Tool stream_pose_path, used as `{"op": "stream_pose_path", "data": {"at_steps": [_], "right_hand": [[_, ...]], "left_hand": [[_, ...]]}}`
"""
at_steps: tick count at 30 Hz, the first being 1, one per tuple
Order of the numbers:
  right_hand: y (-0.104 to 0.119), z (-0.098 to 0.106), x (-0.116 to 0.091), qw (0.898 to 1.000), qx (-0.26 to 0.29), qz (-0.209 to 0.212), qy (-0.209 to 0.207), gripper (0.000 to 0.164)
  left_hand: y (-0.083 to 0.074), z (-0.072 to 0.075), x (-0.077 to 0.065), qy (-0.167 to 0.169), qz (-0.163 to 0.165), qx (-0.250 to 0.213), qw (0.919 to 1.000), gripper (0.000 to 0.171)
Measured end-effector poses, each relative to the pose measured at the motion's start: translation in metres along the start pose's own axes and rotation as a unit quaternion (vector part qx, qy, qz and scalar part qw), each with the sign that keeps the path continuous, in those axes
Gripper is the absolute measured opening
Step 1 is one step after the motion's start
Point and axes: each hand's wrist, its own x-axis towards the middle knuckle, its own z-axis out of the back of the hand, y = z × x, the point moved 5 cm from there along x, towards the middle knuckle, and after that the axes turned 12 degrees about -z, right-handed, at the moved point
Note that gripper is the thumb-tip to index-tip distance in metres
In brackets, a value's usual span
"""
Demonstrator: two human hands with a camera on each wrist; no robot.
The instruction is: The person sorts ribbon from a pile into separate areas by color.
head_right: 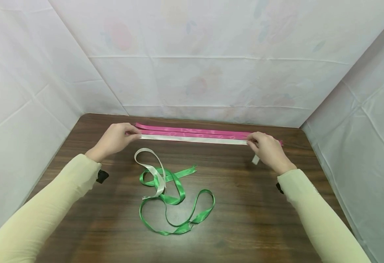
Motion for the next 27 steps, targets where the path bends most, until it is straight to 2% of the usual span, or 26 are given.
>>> {"op": "stream_pose_path", "data": {"at_steps": [13,21,27], "right_hand": [[-0.038,-0.014,0.004,0.999,-0.021,-0.031,0.003,0.02],[-0.053,-0.027,0.008,0.998,-0.029,-0.052,0.008,0.018],[-0.059,-0.039,0.012,0.998,-0.035,-0.057,0.008,0.019]], "left_hand": [[0.032,-0.011,-0.008,0.035,0.073,-0.023,0.9965,0.025],[0.046,-0.023,-0.009,0.014,0.093,-0.022,0.9954,0.023],[0.051,-0.034,-0.009,0.016,0.11,-0.021,0.9936,0.021]]}}
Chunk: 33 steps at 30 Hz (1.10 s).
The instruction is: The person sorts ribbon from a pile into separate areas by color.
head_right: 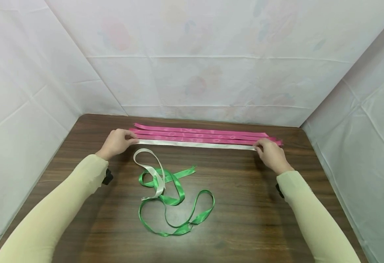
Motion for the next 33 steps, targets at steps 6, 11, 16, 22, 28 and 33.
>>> {"op": "stream_pose_path", "data": {"at_steps": [6,11,16,22,28,33], "right_hand": [[-0.005,-0.008,0.002,0.999,-0.003,-0.018,0.031,0.02],[-0.009,-0.013,0.005,0.999,-0.005,-0.03,0.043,0.017],[-0.009,-0.016,0.006,0.998,-0.005,-0.042,0.037,0.016],[-0.01,-0.016,0.006,0.998,-0.011,-0.06,0.031,0.018],[-0.014,-0.016,0.005,0.997,-0.013,-0.071,0.028,0.019],[-0.018,-0.016,0.005,0.996,-0.016,-0.088,0.026,0.022]], "left_hand": [[0.004,-0.007,-0.002,0.015,0.003,-0.004,0.9999,0.018],[0.008,-0.009,-0.003,0.024,0.012,-0.002,0.9996,0.019],[0.011,-0.01,-0.005,0.023,0.025,0.001,0.9994,0.021],[0.013,-0.012,-0.007,0.023,0.045,0.001,0.9987,0.022],[0.014,-0.01,-0.009,0.013,0.052,0.002,0.9985,0.022],[0.015,-0.009,-0.011,0.011,0.054,0.001,0.9985,0.023]]}}
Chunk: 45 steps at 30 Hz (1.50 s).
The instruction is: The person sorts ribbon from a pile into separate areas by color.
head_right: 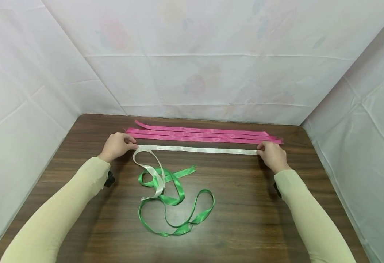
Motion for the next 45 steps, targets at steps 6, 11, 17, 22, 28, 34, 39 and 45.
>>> {"op": "stream_pose_path", "data": {"at_steps": [6,11,17,22,28,34,39,45], "right_hand": [[-0.006,0.002,0.001,1.0,0.001,-0.024,0.001,0.03],[-0.012,0.005,-0.001,0.999,0.006,-0.042,-0.004,0.032],[-0.022,0.009,-0.002,0.997,0.009,-0.072,-0.005,0.033],[-0.03,0.011,-0.002,0.995,0.0,-0.097,0.001,0.037],[-0.039,0.014,-0.003,0.994,-0.002,-0.108,0.005,0.039],[-0.042,0.014,-0.003,0.994,0.0,-0.105,0.0,0.039],[-0.042,0.018,-0.006,0.995,-0.003,-0.1,-0.013,0.04],[-0.034,0.035,-0.012,0.995,0.006,-0.083,-0.058,0.039]], "left_hand": [[0.001,0.0,-0.001,-0.002,0.004,0.002,1.0,0.023],[0.001,0.001,-0.002,-0.006,0.008,0.005,0.9999,0.024],[0.006,0.003,-0.003,-0.006,0.019,0.002,0.9998,0.026],[0.013,0.005,-0.005,-0.01,0.029,-0.002,0.9995,0.027],[0.019,0.01,-0.009,-0.017,0.034,-0.009,0.9992,0.03],[0.024,0.013,-0.011,-0.013,0.044,-0.015,0.9988,0.031],[0.022,0.016,-0.014,-0.017,0.038,-0.011,0.9991,0.032],[0.013,0.027,-0.014,-0.04,0.009,-0.001,0.9992,0.029]]}}
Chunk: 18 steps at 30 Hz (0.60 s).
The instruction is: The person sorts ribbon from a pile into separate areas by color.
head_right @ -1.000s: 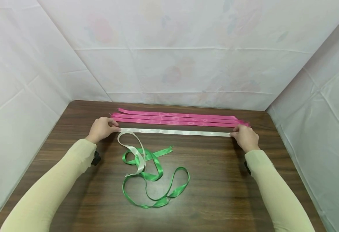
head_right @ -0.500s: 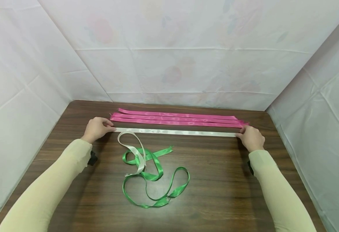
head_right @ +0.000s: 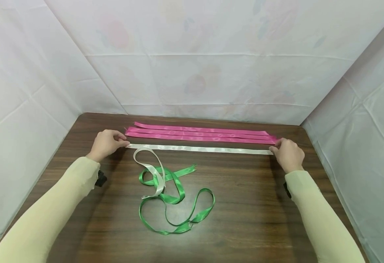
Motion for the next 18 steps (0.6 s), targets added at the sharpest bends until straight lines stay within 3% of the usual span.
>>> {"op": "stream_pose_path", "data": {"at_steps": [8,18], "right_hand": [[0.022,0.014,-0.012,0.998,0.027,0.029,-0.049,0.038],[0.063,0.013,-0.037,0.99,0.067,0.095,-0.083,0.027]], "left_hand": [[-0.015,0.007,-0.002,-0.004,-0.02,0.0,0.9998,0.027],[-0.033,-0.003,-0.011,-0.004,-0.053,-0.007,0.9986,0.024]]}}
